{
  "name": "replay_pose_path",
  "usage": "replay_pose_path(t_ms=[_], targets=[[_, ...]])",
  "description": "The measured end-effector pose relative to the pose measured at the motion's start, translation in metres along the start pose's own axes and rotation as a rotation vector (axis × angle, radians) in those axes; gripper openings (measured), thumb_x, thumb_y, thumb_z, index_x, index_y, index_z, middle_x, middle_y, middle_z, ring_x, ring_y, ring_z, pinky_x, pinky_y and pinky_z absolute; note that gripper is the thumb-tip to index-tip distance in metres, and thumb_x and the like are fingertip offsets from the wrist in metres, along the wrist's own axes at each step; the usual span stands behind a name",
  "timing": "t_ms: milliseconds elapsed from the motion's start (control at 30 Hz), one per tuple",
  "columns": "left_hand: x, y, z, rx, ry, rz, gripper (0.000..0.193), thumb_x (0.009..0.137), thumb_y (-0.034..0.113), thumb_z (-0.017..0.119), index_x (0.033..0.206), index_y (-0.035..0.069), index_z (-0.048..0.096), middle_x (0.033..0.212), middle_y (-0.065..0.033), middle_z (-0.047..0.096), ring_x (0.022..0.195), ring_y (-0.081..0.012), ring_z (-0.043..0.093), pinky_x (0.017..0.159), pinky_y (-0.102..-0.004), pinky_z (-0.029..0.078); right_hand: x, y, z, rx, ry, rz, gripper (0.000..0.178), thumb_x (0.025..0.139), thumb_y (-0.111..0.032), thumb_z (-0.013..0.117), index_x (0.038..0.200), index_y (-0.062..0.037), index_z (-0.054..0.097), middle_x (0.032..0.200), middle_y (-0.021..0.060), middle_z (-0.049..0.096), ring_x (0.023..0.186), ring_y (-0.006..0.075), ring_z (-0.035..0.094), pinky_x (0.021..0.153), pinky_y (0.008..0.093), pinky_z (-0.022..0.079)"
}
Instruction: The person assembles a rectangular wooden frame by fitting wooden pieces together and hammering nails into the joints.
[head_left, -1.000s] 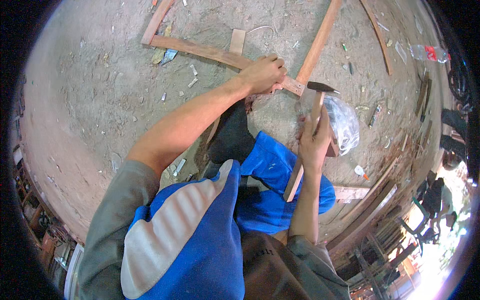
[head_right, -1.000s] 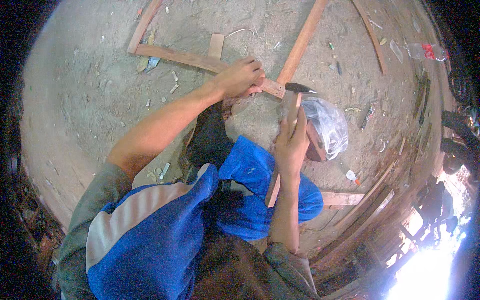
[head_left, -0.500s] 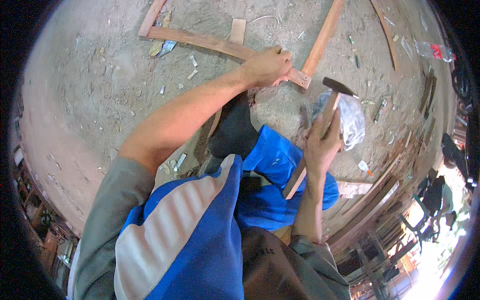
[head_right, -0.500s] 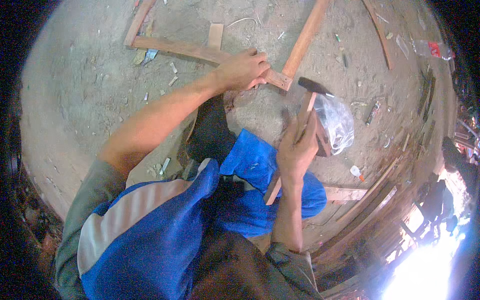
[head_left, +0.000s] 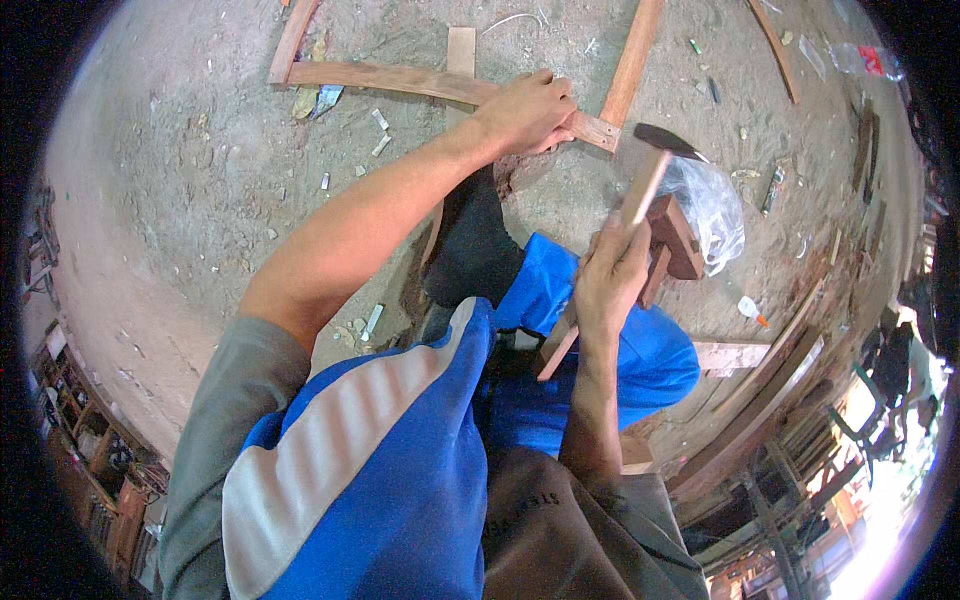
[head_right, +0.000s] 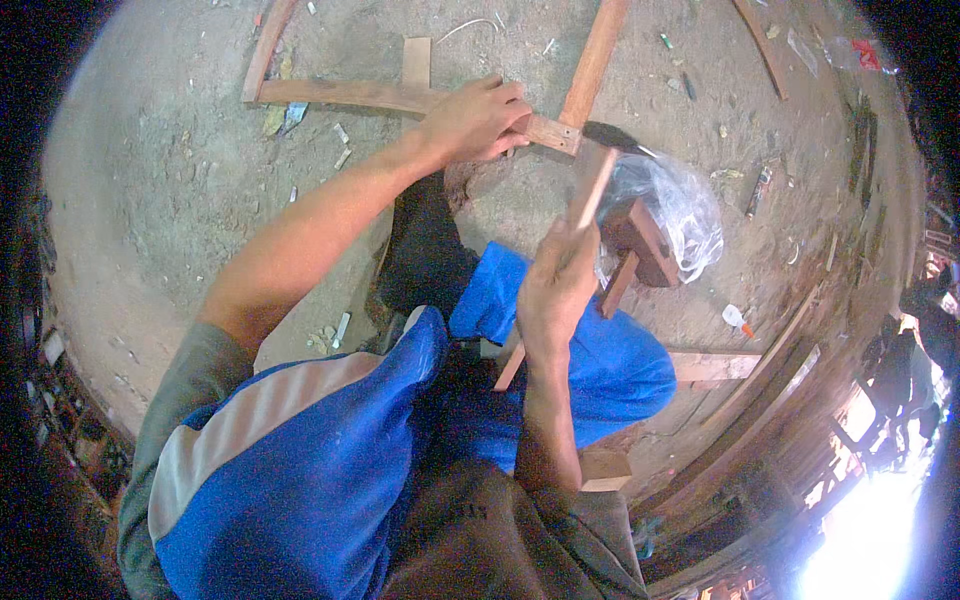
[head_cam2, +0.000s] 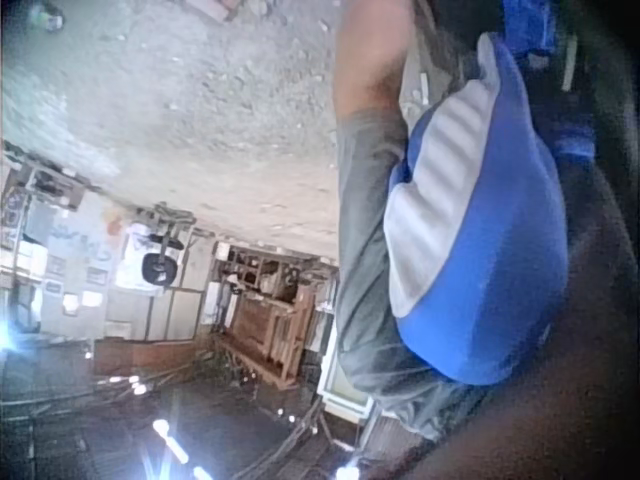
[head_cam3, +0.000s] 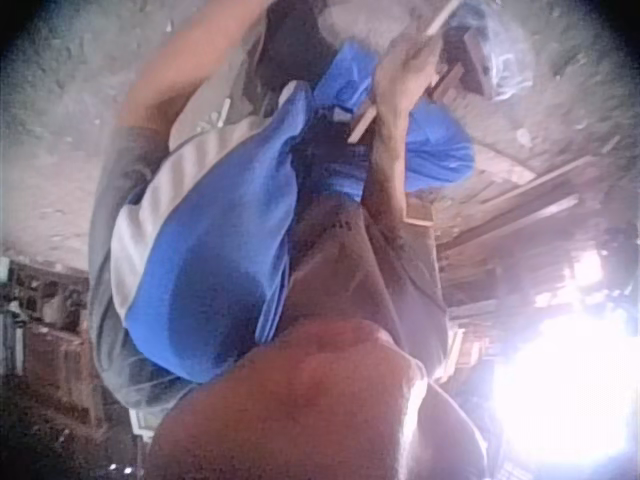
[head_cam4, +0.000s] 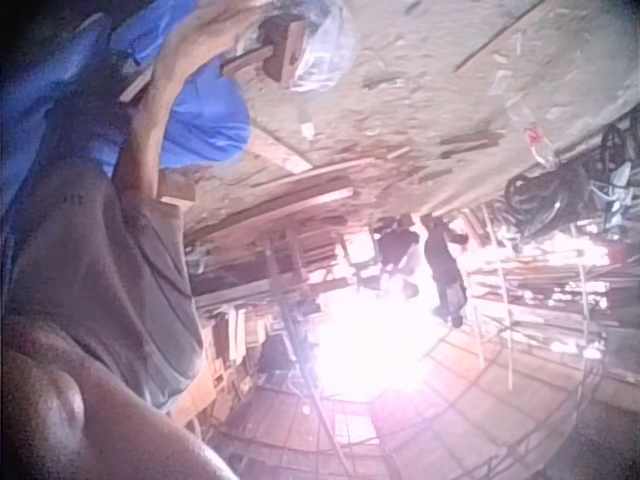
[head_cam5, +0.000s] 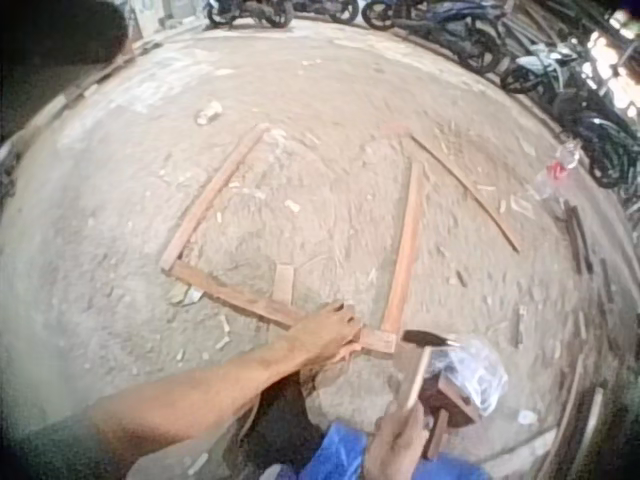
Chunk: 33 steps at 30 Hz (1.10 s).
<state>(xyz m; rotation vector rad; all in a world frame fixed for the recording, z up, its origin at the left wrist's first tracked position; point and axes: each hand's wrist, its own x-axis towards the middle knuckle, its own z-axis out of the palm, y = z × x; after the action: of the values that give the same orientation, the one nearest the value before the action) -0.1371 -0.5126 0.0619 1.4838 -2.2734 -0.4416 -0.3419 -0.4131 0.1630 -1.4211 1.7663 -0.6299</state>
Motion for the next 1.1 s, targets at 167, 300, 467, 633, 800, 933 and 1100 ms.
replay_pose_path(t_ms=[167,300,467,633,800,933,1100], targets=[[0.002,0.001,-0.001,0.057,-0.062,0.009,0.029,0.084,0.031,0.075,0.098,0.007,0.068,0.099,-0.0102,0.061,0.097,-0.0325,0.061,0.085,-0.0436,0.053,0.013,0.007,0.003,-0.214,-0.012,-0.101,0.025,0.105,-0.02,0.051,0.111,0.0039,0.057,0.074,0.0194,0.06,0.063,0.0308,0.059,0.06,0.0436,0.046],[0.003,-0.004,0.003,0.053,-0.063,0.028,0.03,0.085,0.032,0.074,0.098,0.007,0.067,0.1,-0.0106,0.061,0.096,-0.033,0.061,0.085,-0.0435,0.053,0.005,-0.015,0.007,-0.019,0.095,0.069,0.023,0.103,-0.02,0.053,0.104,0.0034,0.053,0.072,0.0222,0.058,0.063,0.0401,0.059,0.059,0.0492,0.045],[0.002,-0.006,0.008,0.092,-0.049,0.055,0.03,0.086,0.032,0.073,0.1,0.006,0.067,0.102,-0.0113,0.061,0.095,-0.0336,0.061,0.085,-0.0442,0.053,0.018,0.007,0.01,-0.281,-0.073,-0.084,0.024,0.104,-0.021,0.052,0.098,0.0025,0.051,0.07,0.0186,0.056,0.059,0.0304,0.056,0.056,0.046,0.043],[0.002,-0.006,0.01,0.017,-0.058,0.047,0.027,0.087,0.031,0.072,0.097,0.006,0.068,0.102,-0.012,0.062,0.095,-0.0345,0.061,0.086,-0.0444,0.054,0.009,0.007,0.013,-0.069,0.06,-0.065,0.023,0.102,-0.019,0.053,0.098,0.0034,0.05,0.07,0.0209,0.055,0.062,0.0361,0.056,0.059,0.0489,0.044],[0.005,-0.007,0.006,0.069,-0.067,0.061,0.028,0.086,0.031,0.072,0.098,0.006,0.068,0.103,-0.0119,0.062,0.097,-0.0344,0.061,0.085,-0.0443,0.054,0.002,-0.001,0.009,-0.03,0.087,0.005,0.023,0.101,-0.018,0.054,0.099,0.0046,0.051,0.072,0.0264,0.06,0.064,0.047,0.061,0.059,0.0537,0.046],[0.003,-0.001,0.002,0.075,-0.049,0.057,0.031,0.085,0.033,0.073,0.097,0.004,0.069,0.102,-0.0132,0.063,0.097,-0.0341,0.062,0.086,-0.0434,0.055,0.02,0.006,0.009,-0.295,-0.105,-0.077,0.027,0.103,-0.021,0.052,0.097,0.0046,0.051,0.069,0.0248,0.06,0.059,0.0413,0.061,0.057,0.0512,0.045],[-0.002,-0.001,0.008,0.075,-0.045,0.089,0.034,0.086,0.033,0.073,0.099,0.003,0.069,0.103,-0.0146,0.064,0.097,-0.0345,0.062,0.088,-0.0443,0.054,0.015,0.006,0.007,-0.087,0.117,-0.023,0.024,0.101,-0.019,0.053,0.096,0.0042,0.052,0.073,0.0276,0.062,0.066,0.0446,0.064,0.06,0.0539,0.046]])
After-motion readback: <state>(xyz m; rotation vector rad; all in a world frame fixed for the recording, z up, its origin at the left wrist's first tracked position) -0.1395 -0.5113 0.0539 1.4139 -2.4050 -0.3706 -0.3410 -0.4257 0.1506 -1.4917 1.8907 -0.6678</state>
